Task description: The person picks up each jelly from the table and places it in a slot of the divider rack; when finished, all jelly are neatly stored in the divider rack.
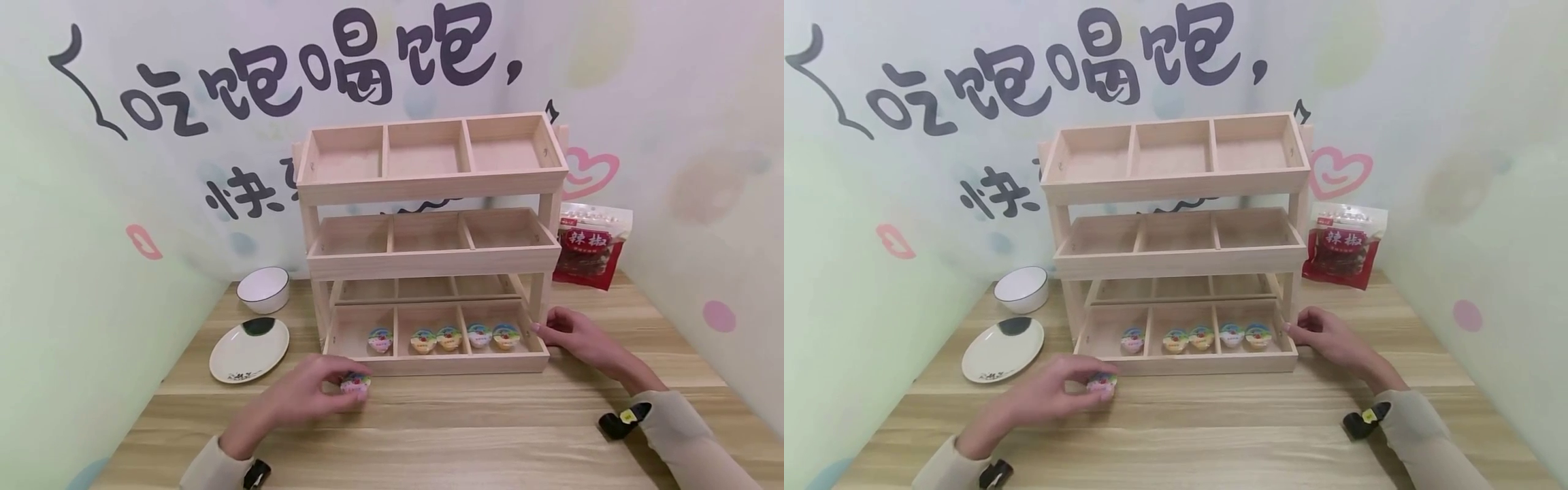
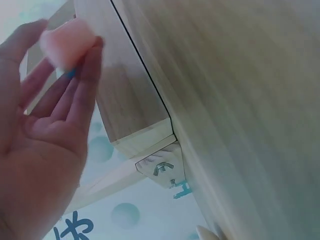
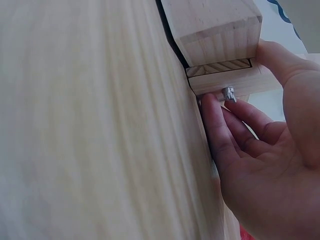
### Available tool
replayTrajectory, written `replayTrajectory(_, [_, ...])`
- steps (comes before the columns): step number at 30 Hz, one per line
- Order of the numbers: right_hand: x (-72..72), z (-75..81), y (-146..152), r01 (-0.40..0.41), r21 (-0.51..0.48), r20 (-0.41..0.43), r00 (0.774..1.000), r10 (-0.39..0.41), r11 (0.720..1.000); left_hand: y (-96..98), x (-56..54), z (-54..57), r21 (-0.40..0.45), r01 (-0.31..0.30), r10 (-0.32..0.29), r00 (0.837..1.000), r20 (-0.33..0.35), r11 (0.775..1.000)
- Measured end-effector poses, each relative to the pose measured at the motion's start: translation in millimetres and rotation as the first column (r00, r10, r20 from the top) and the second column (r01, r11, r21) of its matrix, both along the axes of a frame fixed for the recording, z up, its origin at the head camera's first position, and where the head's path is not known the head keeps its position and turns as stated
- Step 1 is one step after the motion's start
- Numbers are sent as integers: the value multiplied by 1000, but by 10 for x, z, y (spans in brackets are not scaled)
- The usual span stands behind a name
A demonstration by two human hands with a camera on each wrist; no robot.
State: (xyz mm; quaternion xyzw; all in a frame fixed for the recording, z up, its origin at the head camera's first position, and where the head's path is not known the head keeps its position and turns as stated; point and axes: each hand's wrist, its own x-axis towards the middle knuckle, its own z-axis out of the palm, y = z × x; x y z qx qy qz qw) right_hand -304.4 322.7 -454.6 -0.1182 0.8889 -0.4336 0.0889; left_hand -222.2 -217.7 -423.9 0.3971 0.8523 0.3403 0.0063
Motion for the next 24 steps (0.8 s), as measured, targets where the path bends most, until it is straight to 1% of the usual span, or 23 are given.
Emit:
replayTrajectory(2, [1,4,-2,-2,-5,-1,1000,2,1000,5,-22,35,21,-6,8,995,-97,1000])
replayTrajectory(4, [0,6,0,-3,-8,-4,1000,3,1000,6,-59,80,44,-9,16,986,-164,999])
replayTrajectory(6, [-1,1,4,0,-11,-4,1000,0,1000,6,-114,130,52,-14,24,980,-199,999])
replayTrajectory(7, [0,-1,3,0,-11,-4,1000,0,1000,5,-147,156,52,-16,26,978,-205,999])
replayTrajectory(9, [6,-13,2,4,-11,1,1000,-4,1000,-2,-218,211,43,-39,46,980,-194,998])
replayTrajectory(11, [-1,-6,4,11,-8,8,1000,-11,1000,-15,-295,269,26,-81,84,980,-179,996])
replayTrajectory(13, [-2,-12,-2,8,-8,12,1000,-8,1000,-34,-368,314,7,-120,120,984,-135,993])
replayTrajectory(15, [-2,-34,-9,6,-15,16,1000,-6,1000,-51,-430,346,-15,-151,150,986,-76,988])
replayTrajectory(17, [1,-42,-16,1,-24,14,1000,-1,1000,-53,-486,359,-37,-162,161,987,-19,986])
replayTrajectory(18, [4,-42,-19,0,-25,13,1000,1,1000,-52,-512,358,-51,-163,163,987,-2,985])
replayTrajectory(20, [9,-39,-19,-1,-28,11,1000,1,1000,-40,-560,340,-76,-154,154,988,-4,985])
replayTrajectory(24, [12,-12,-10,-3,-27,-3,1000,3,1000,-7,-627,282,-114,-122,117,992,-49,986])
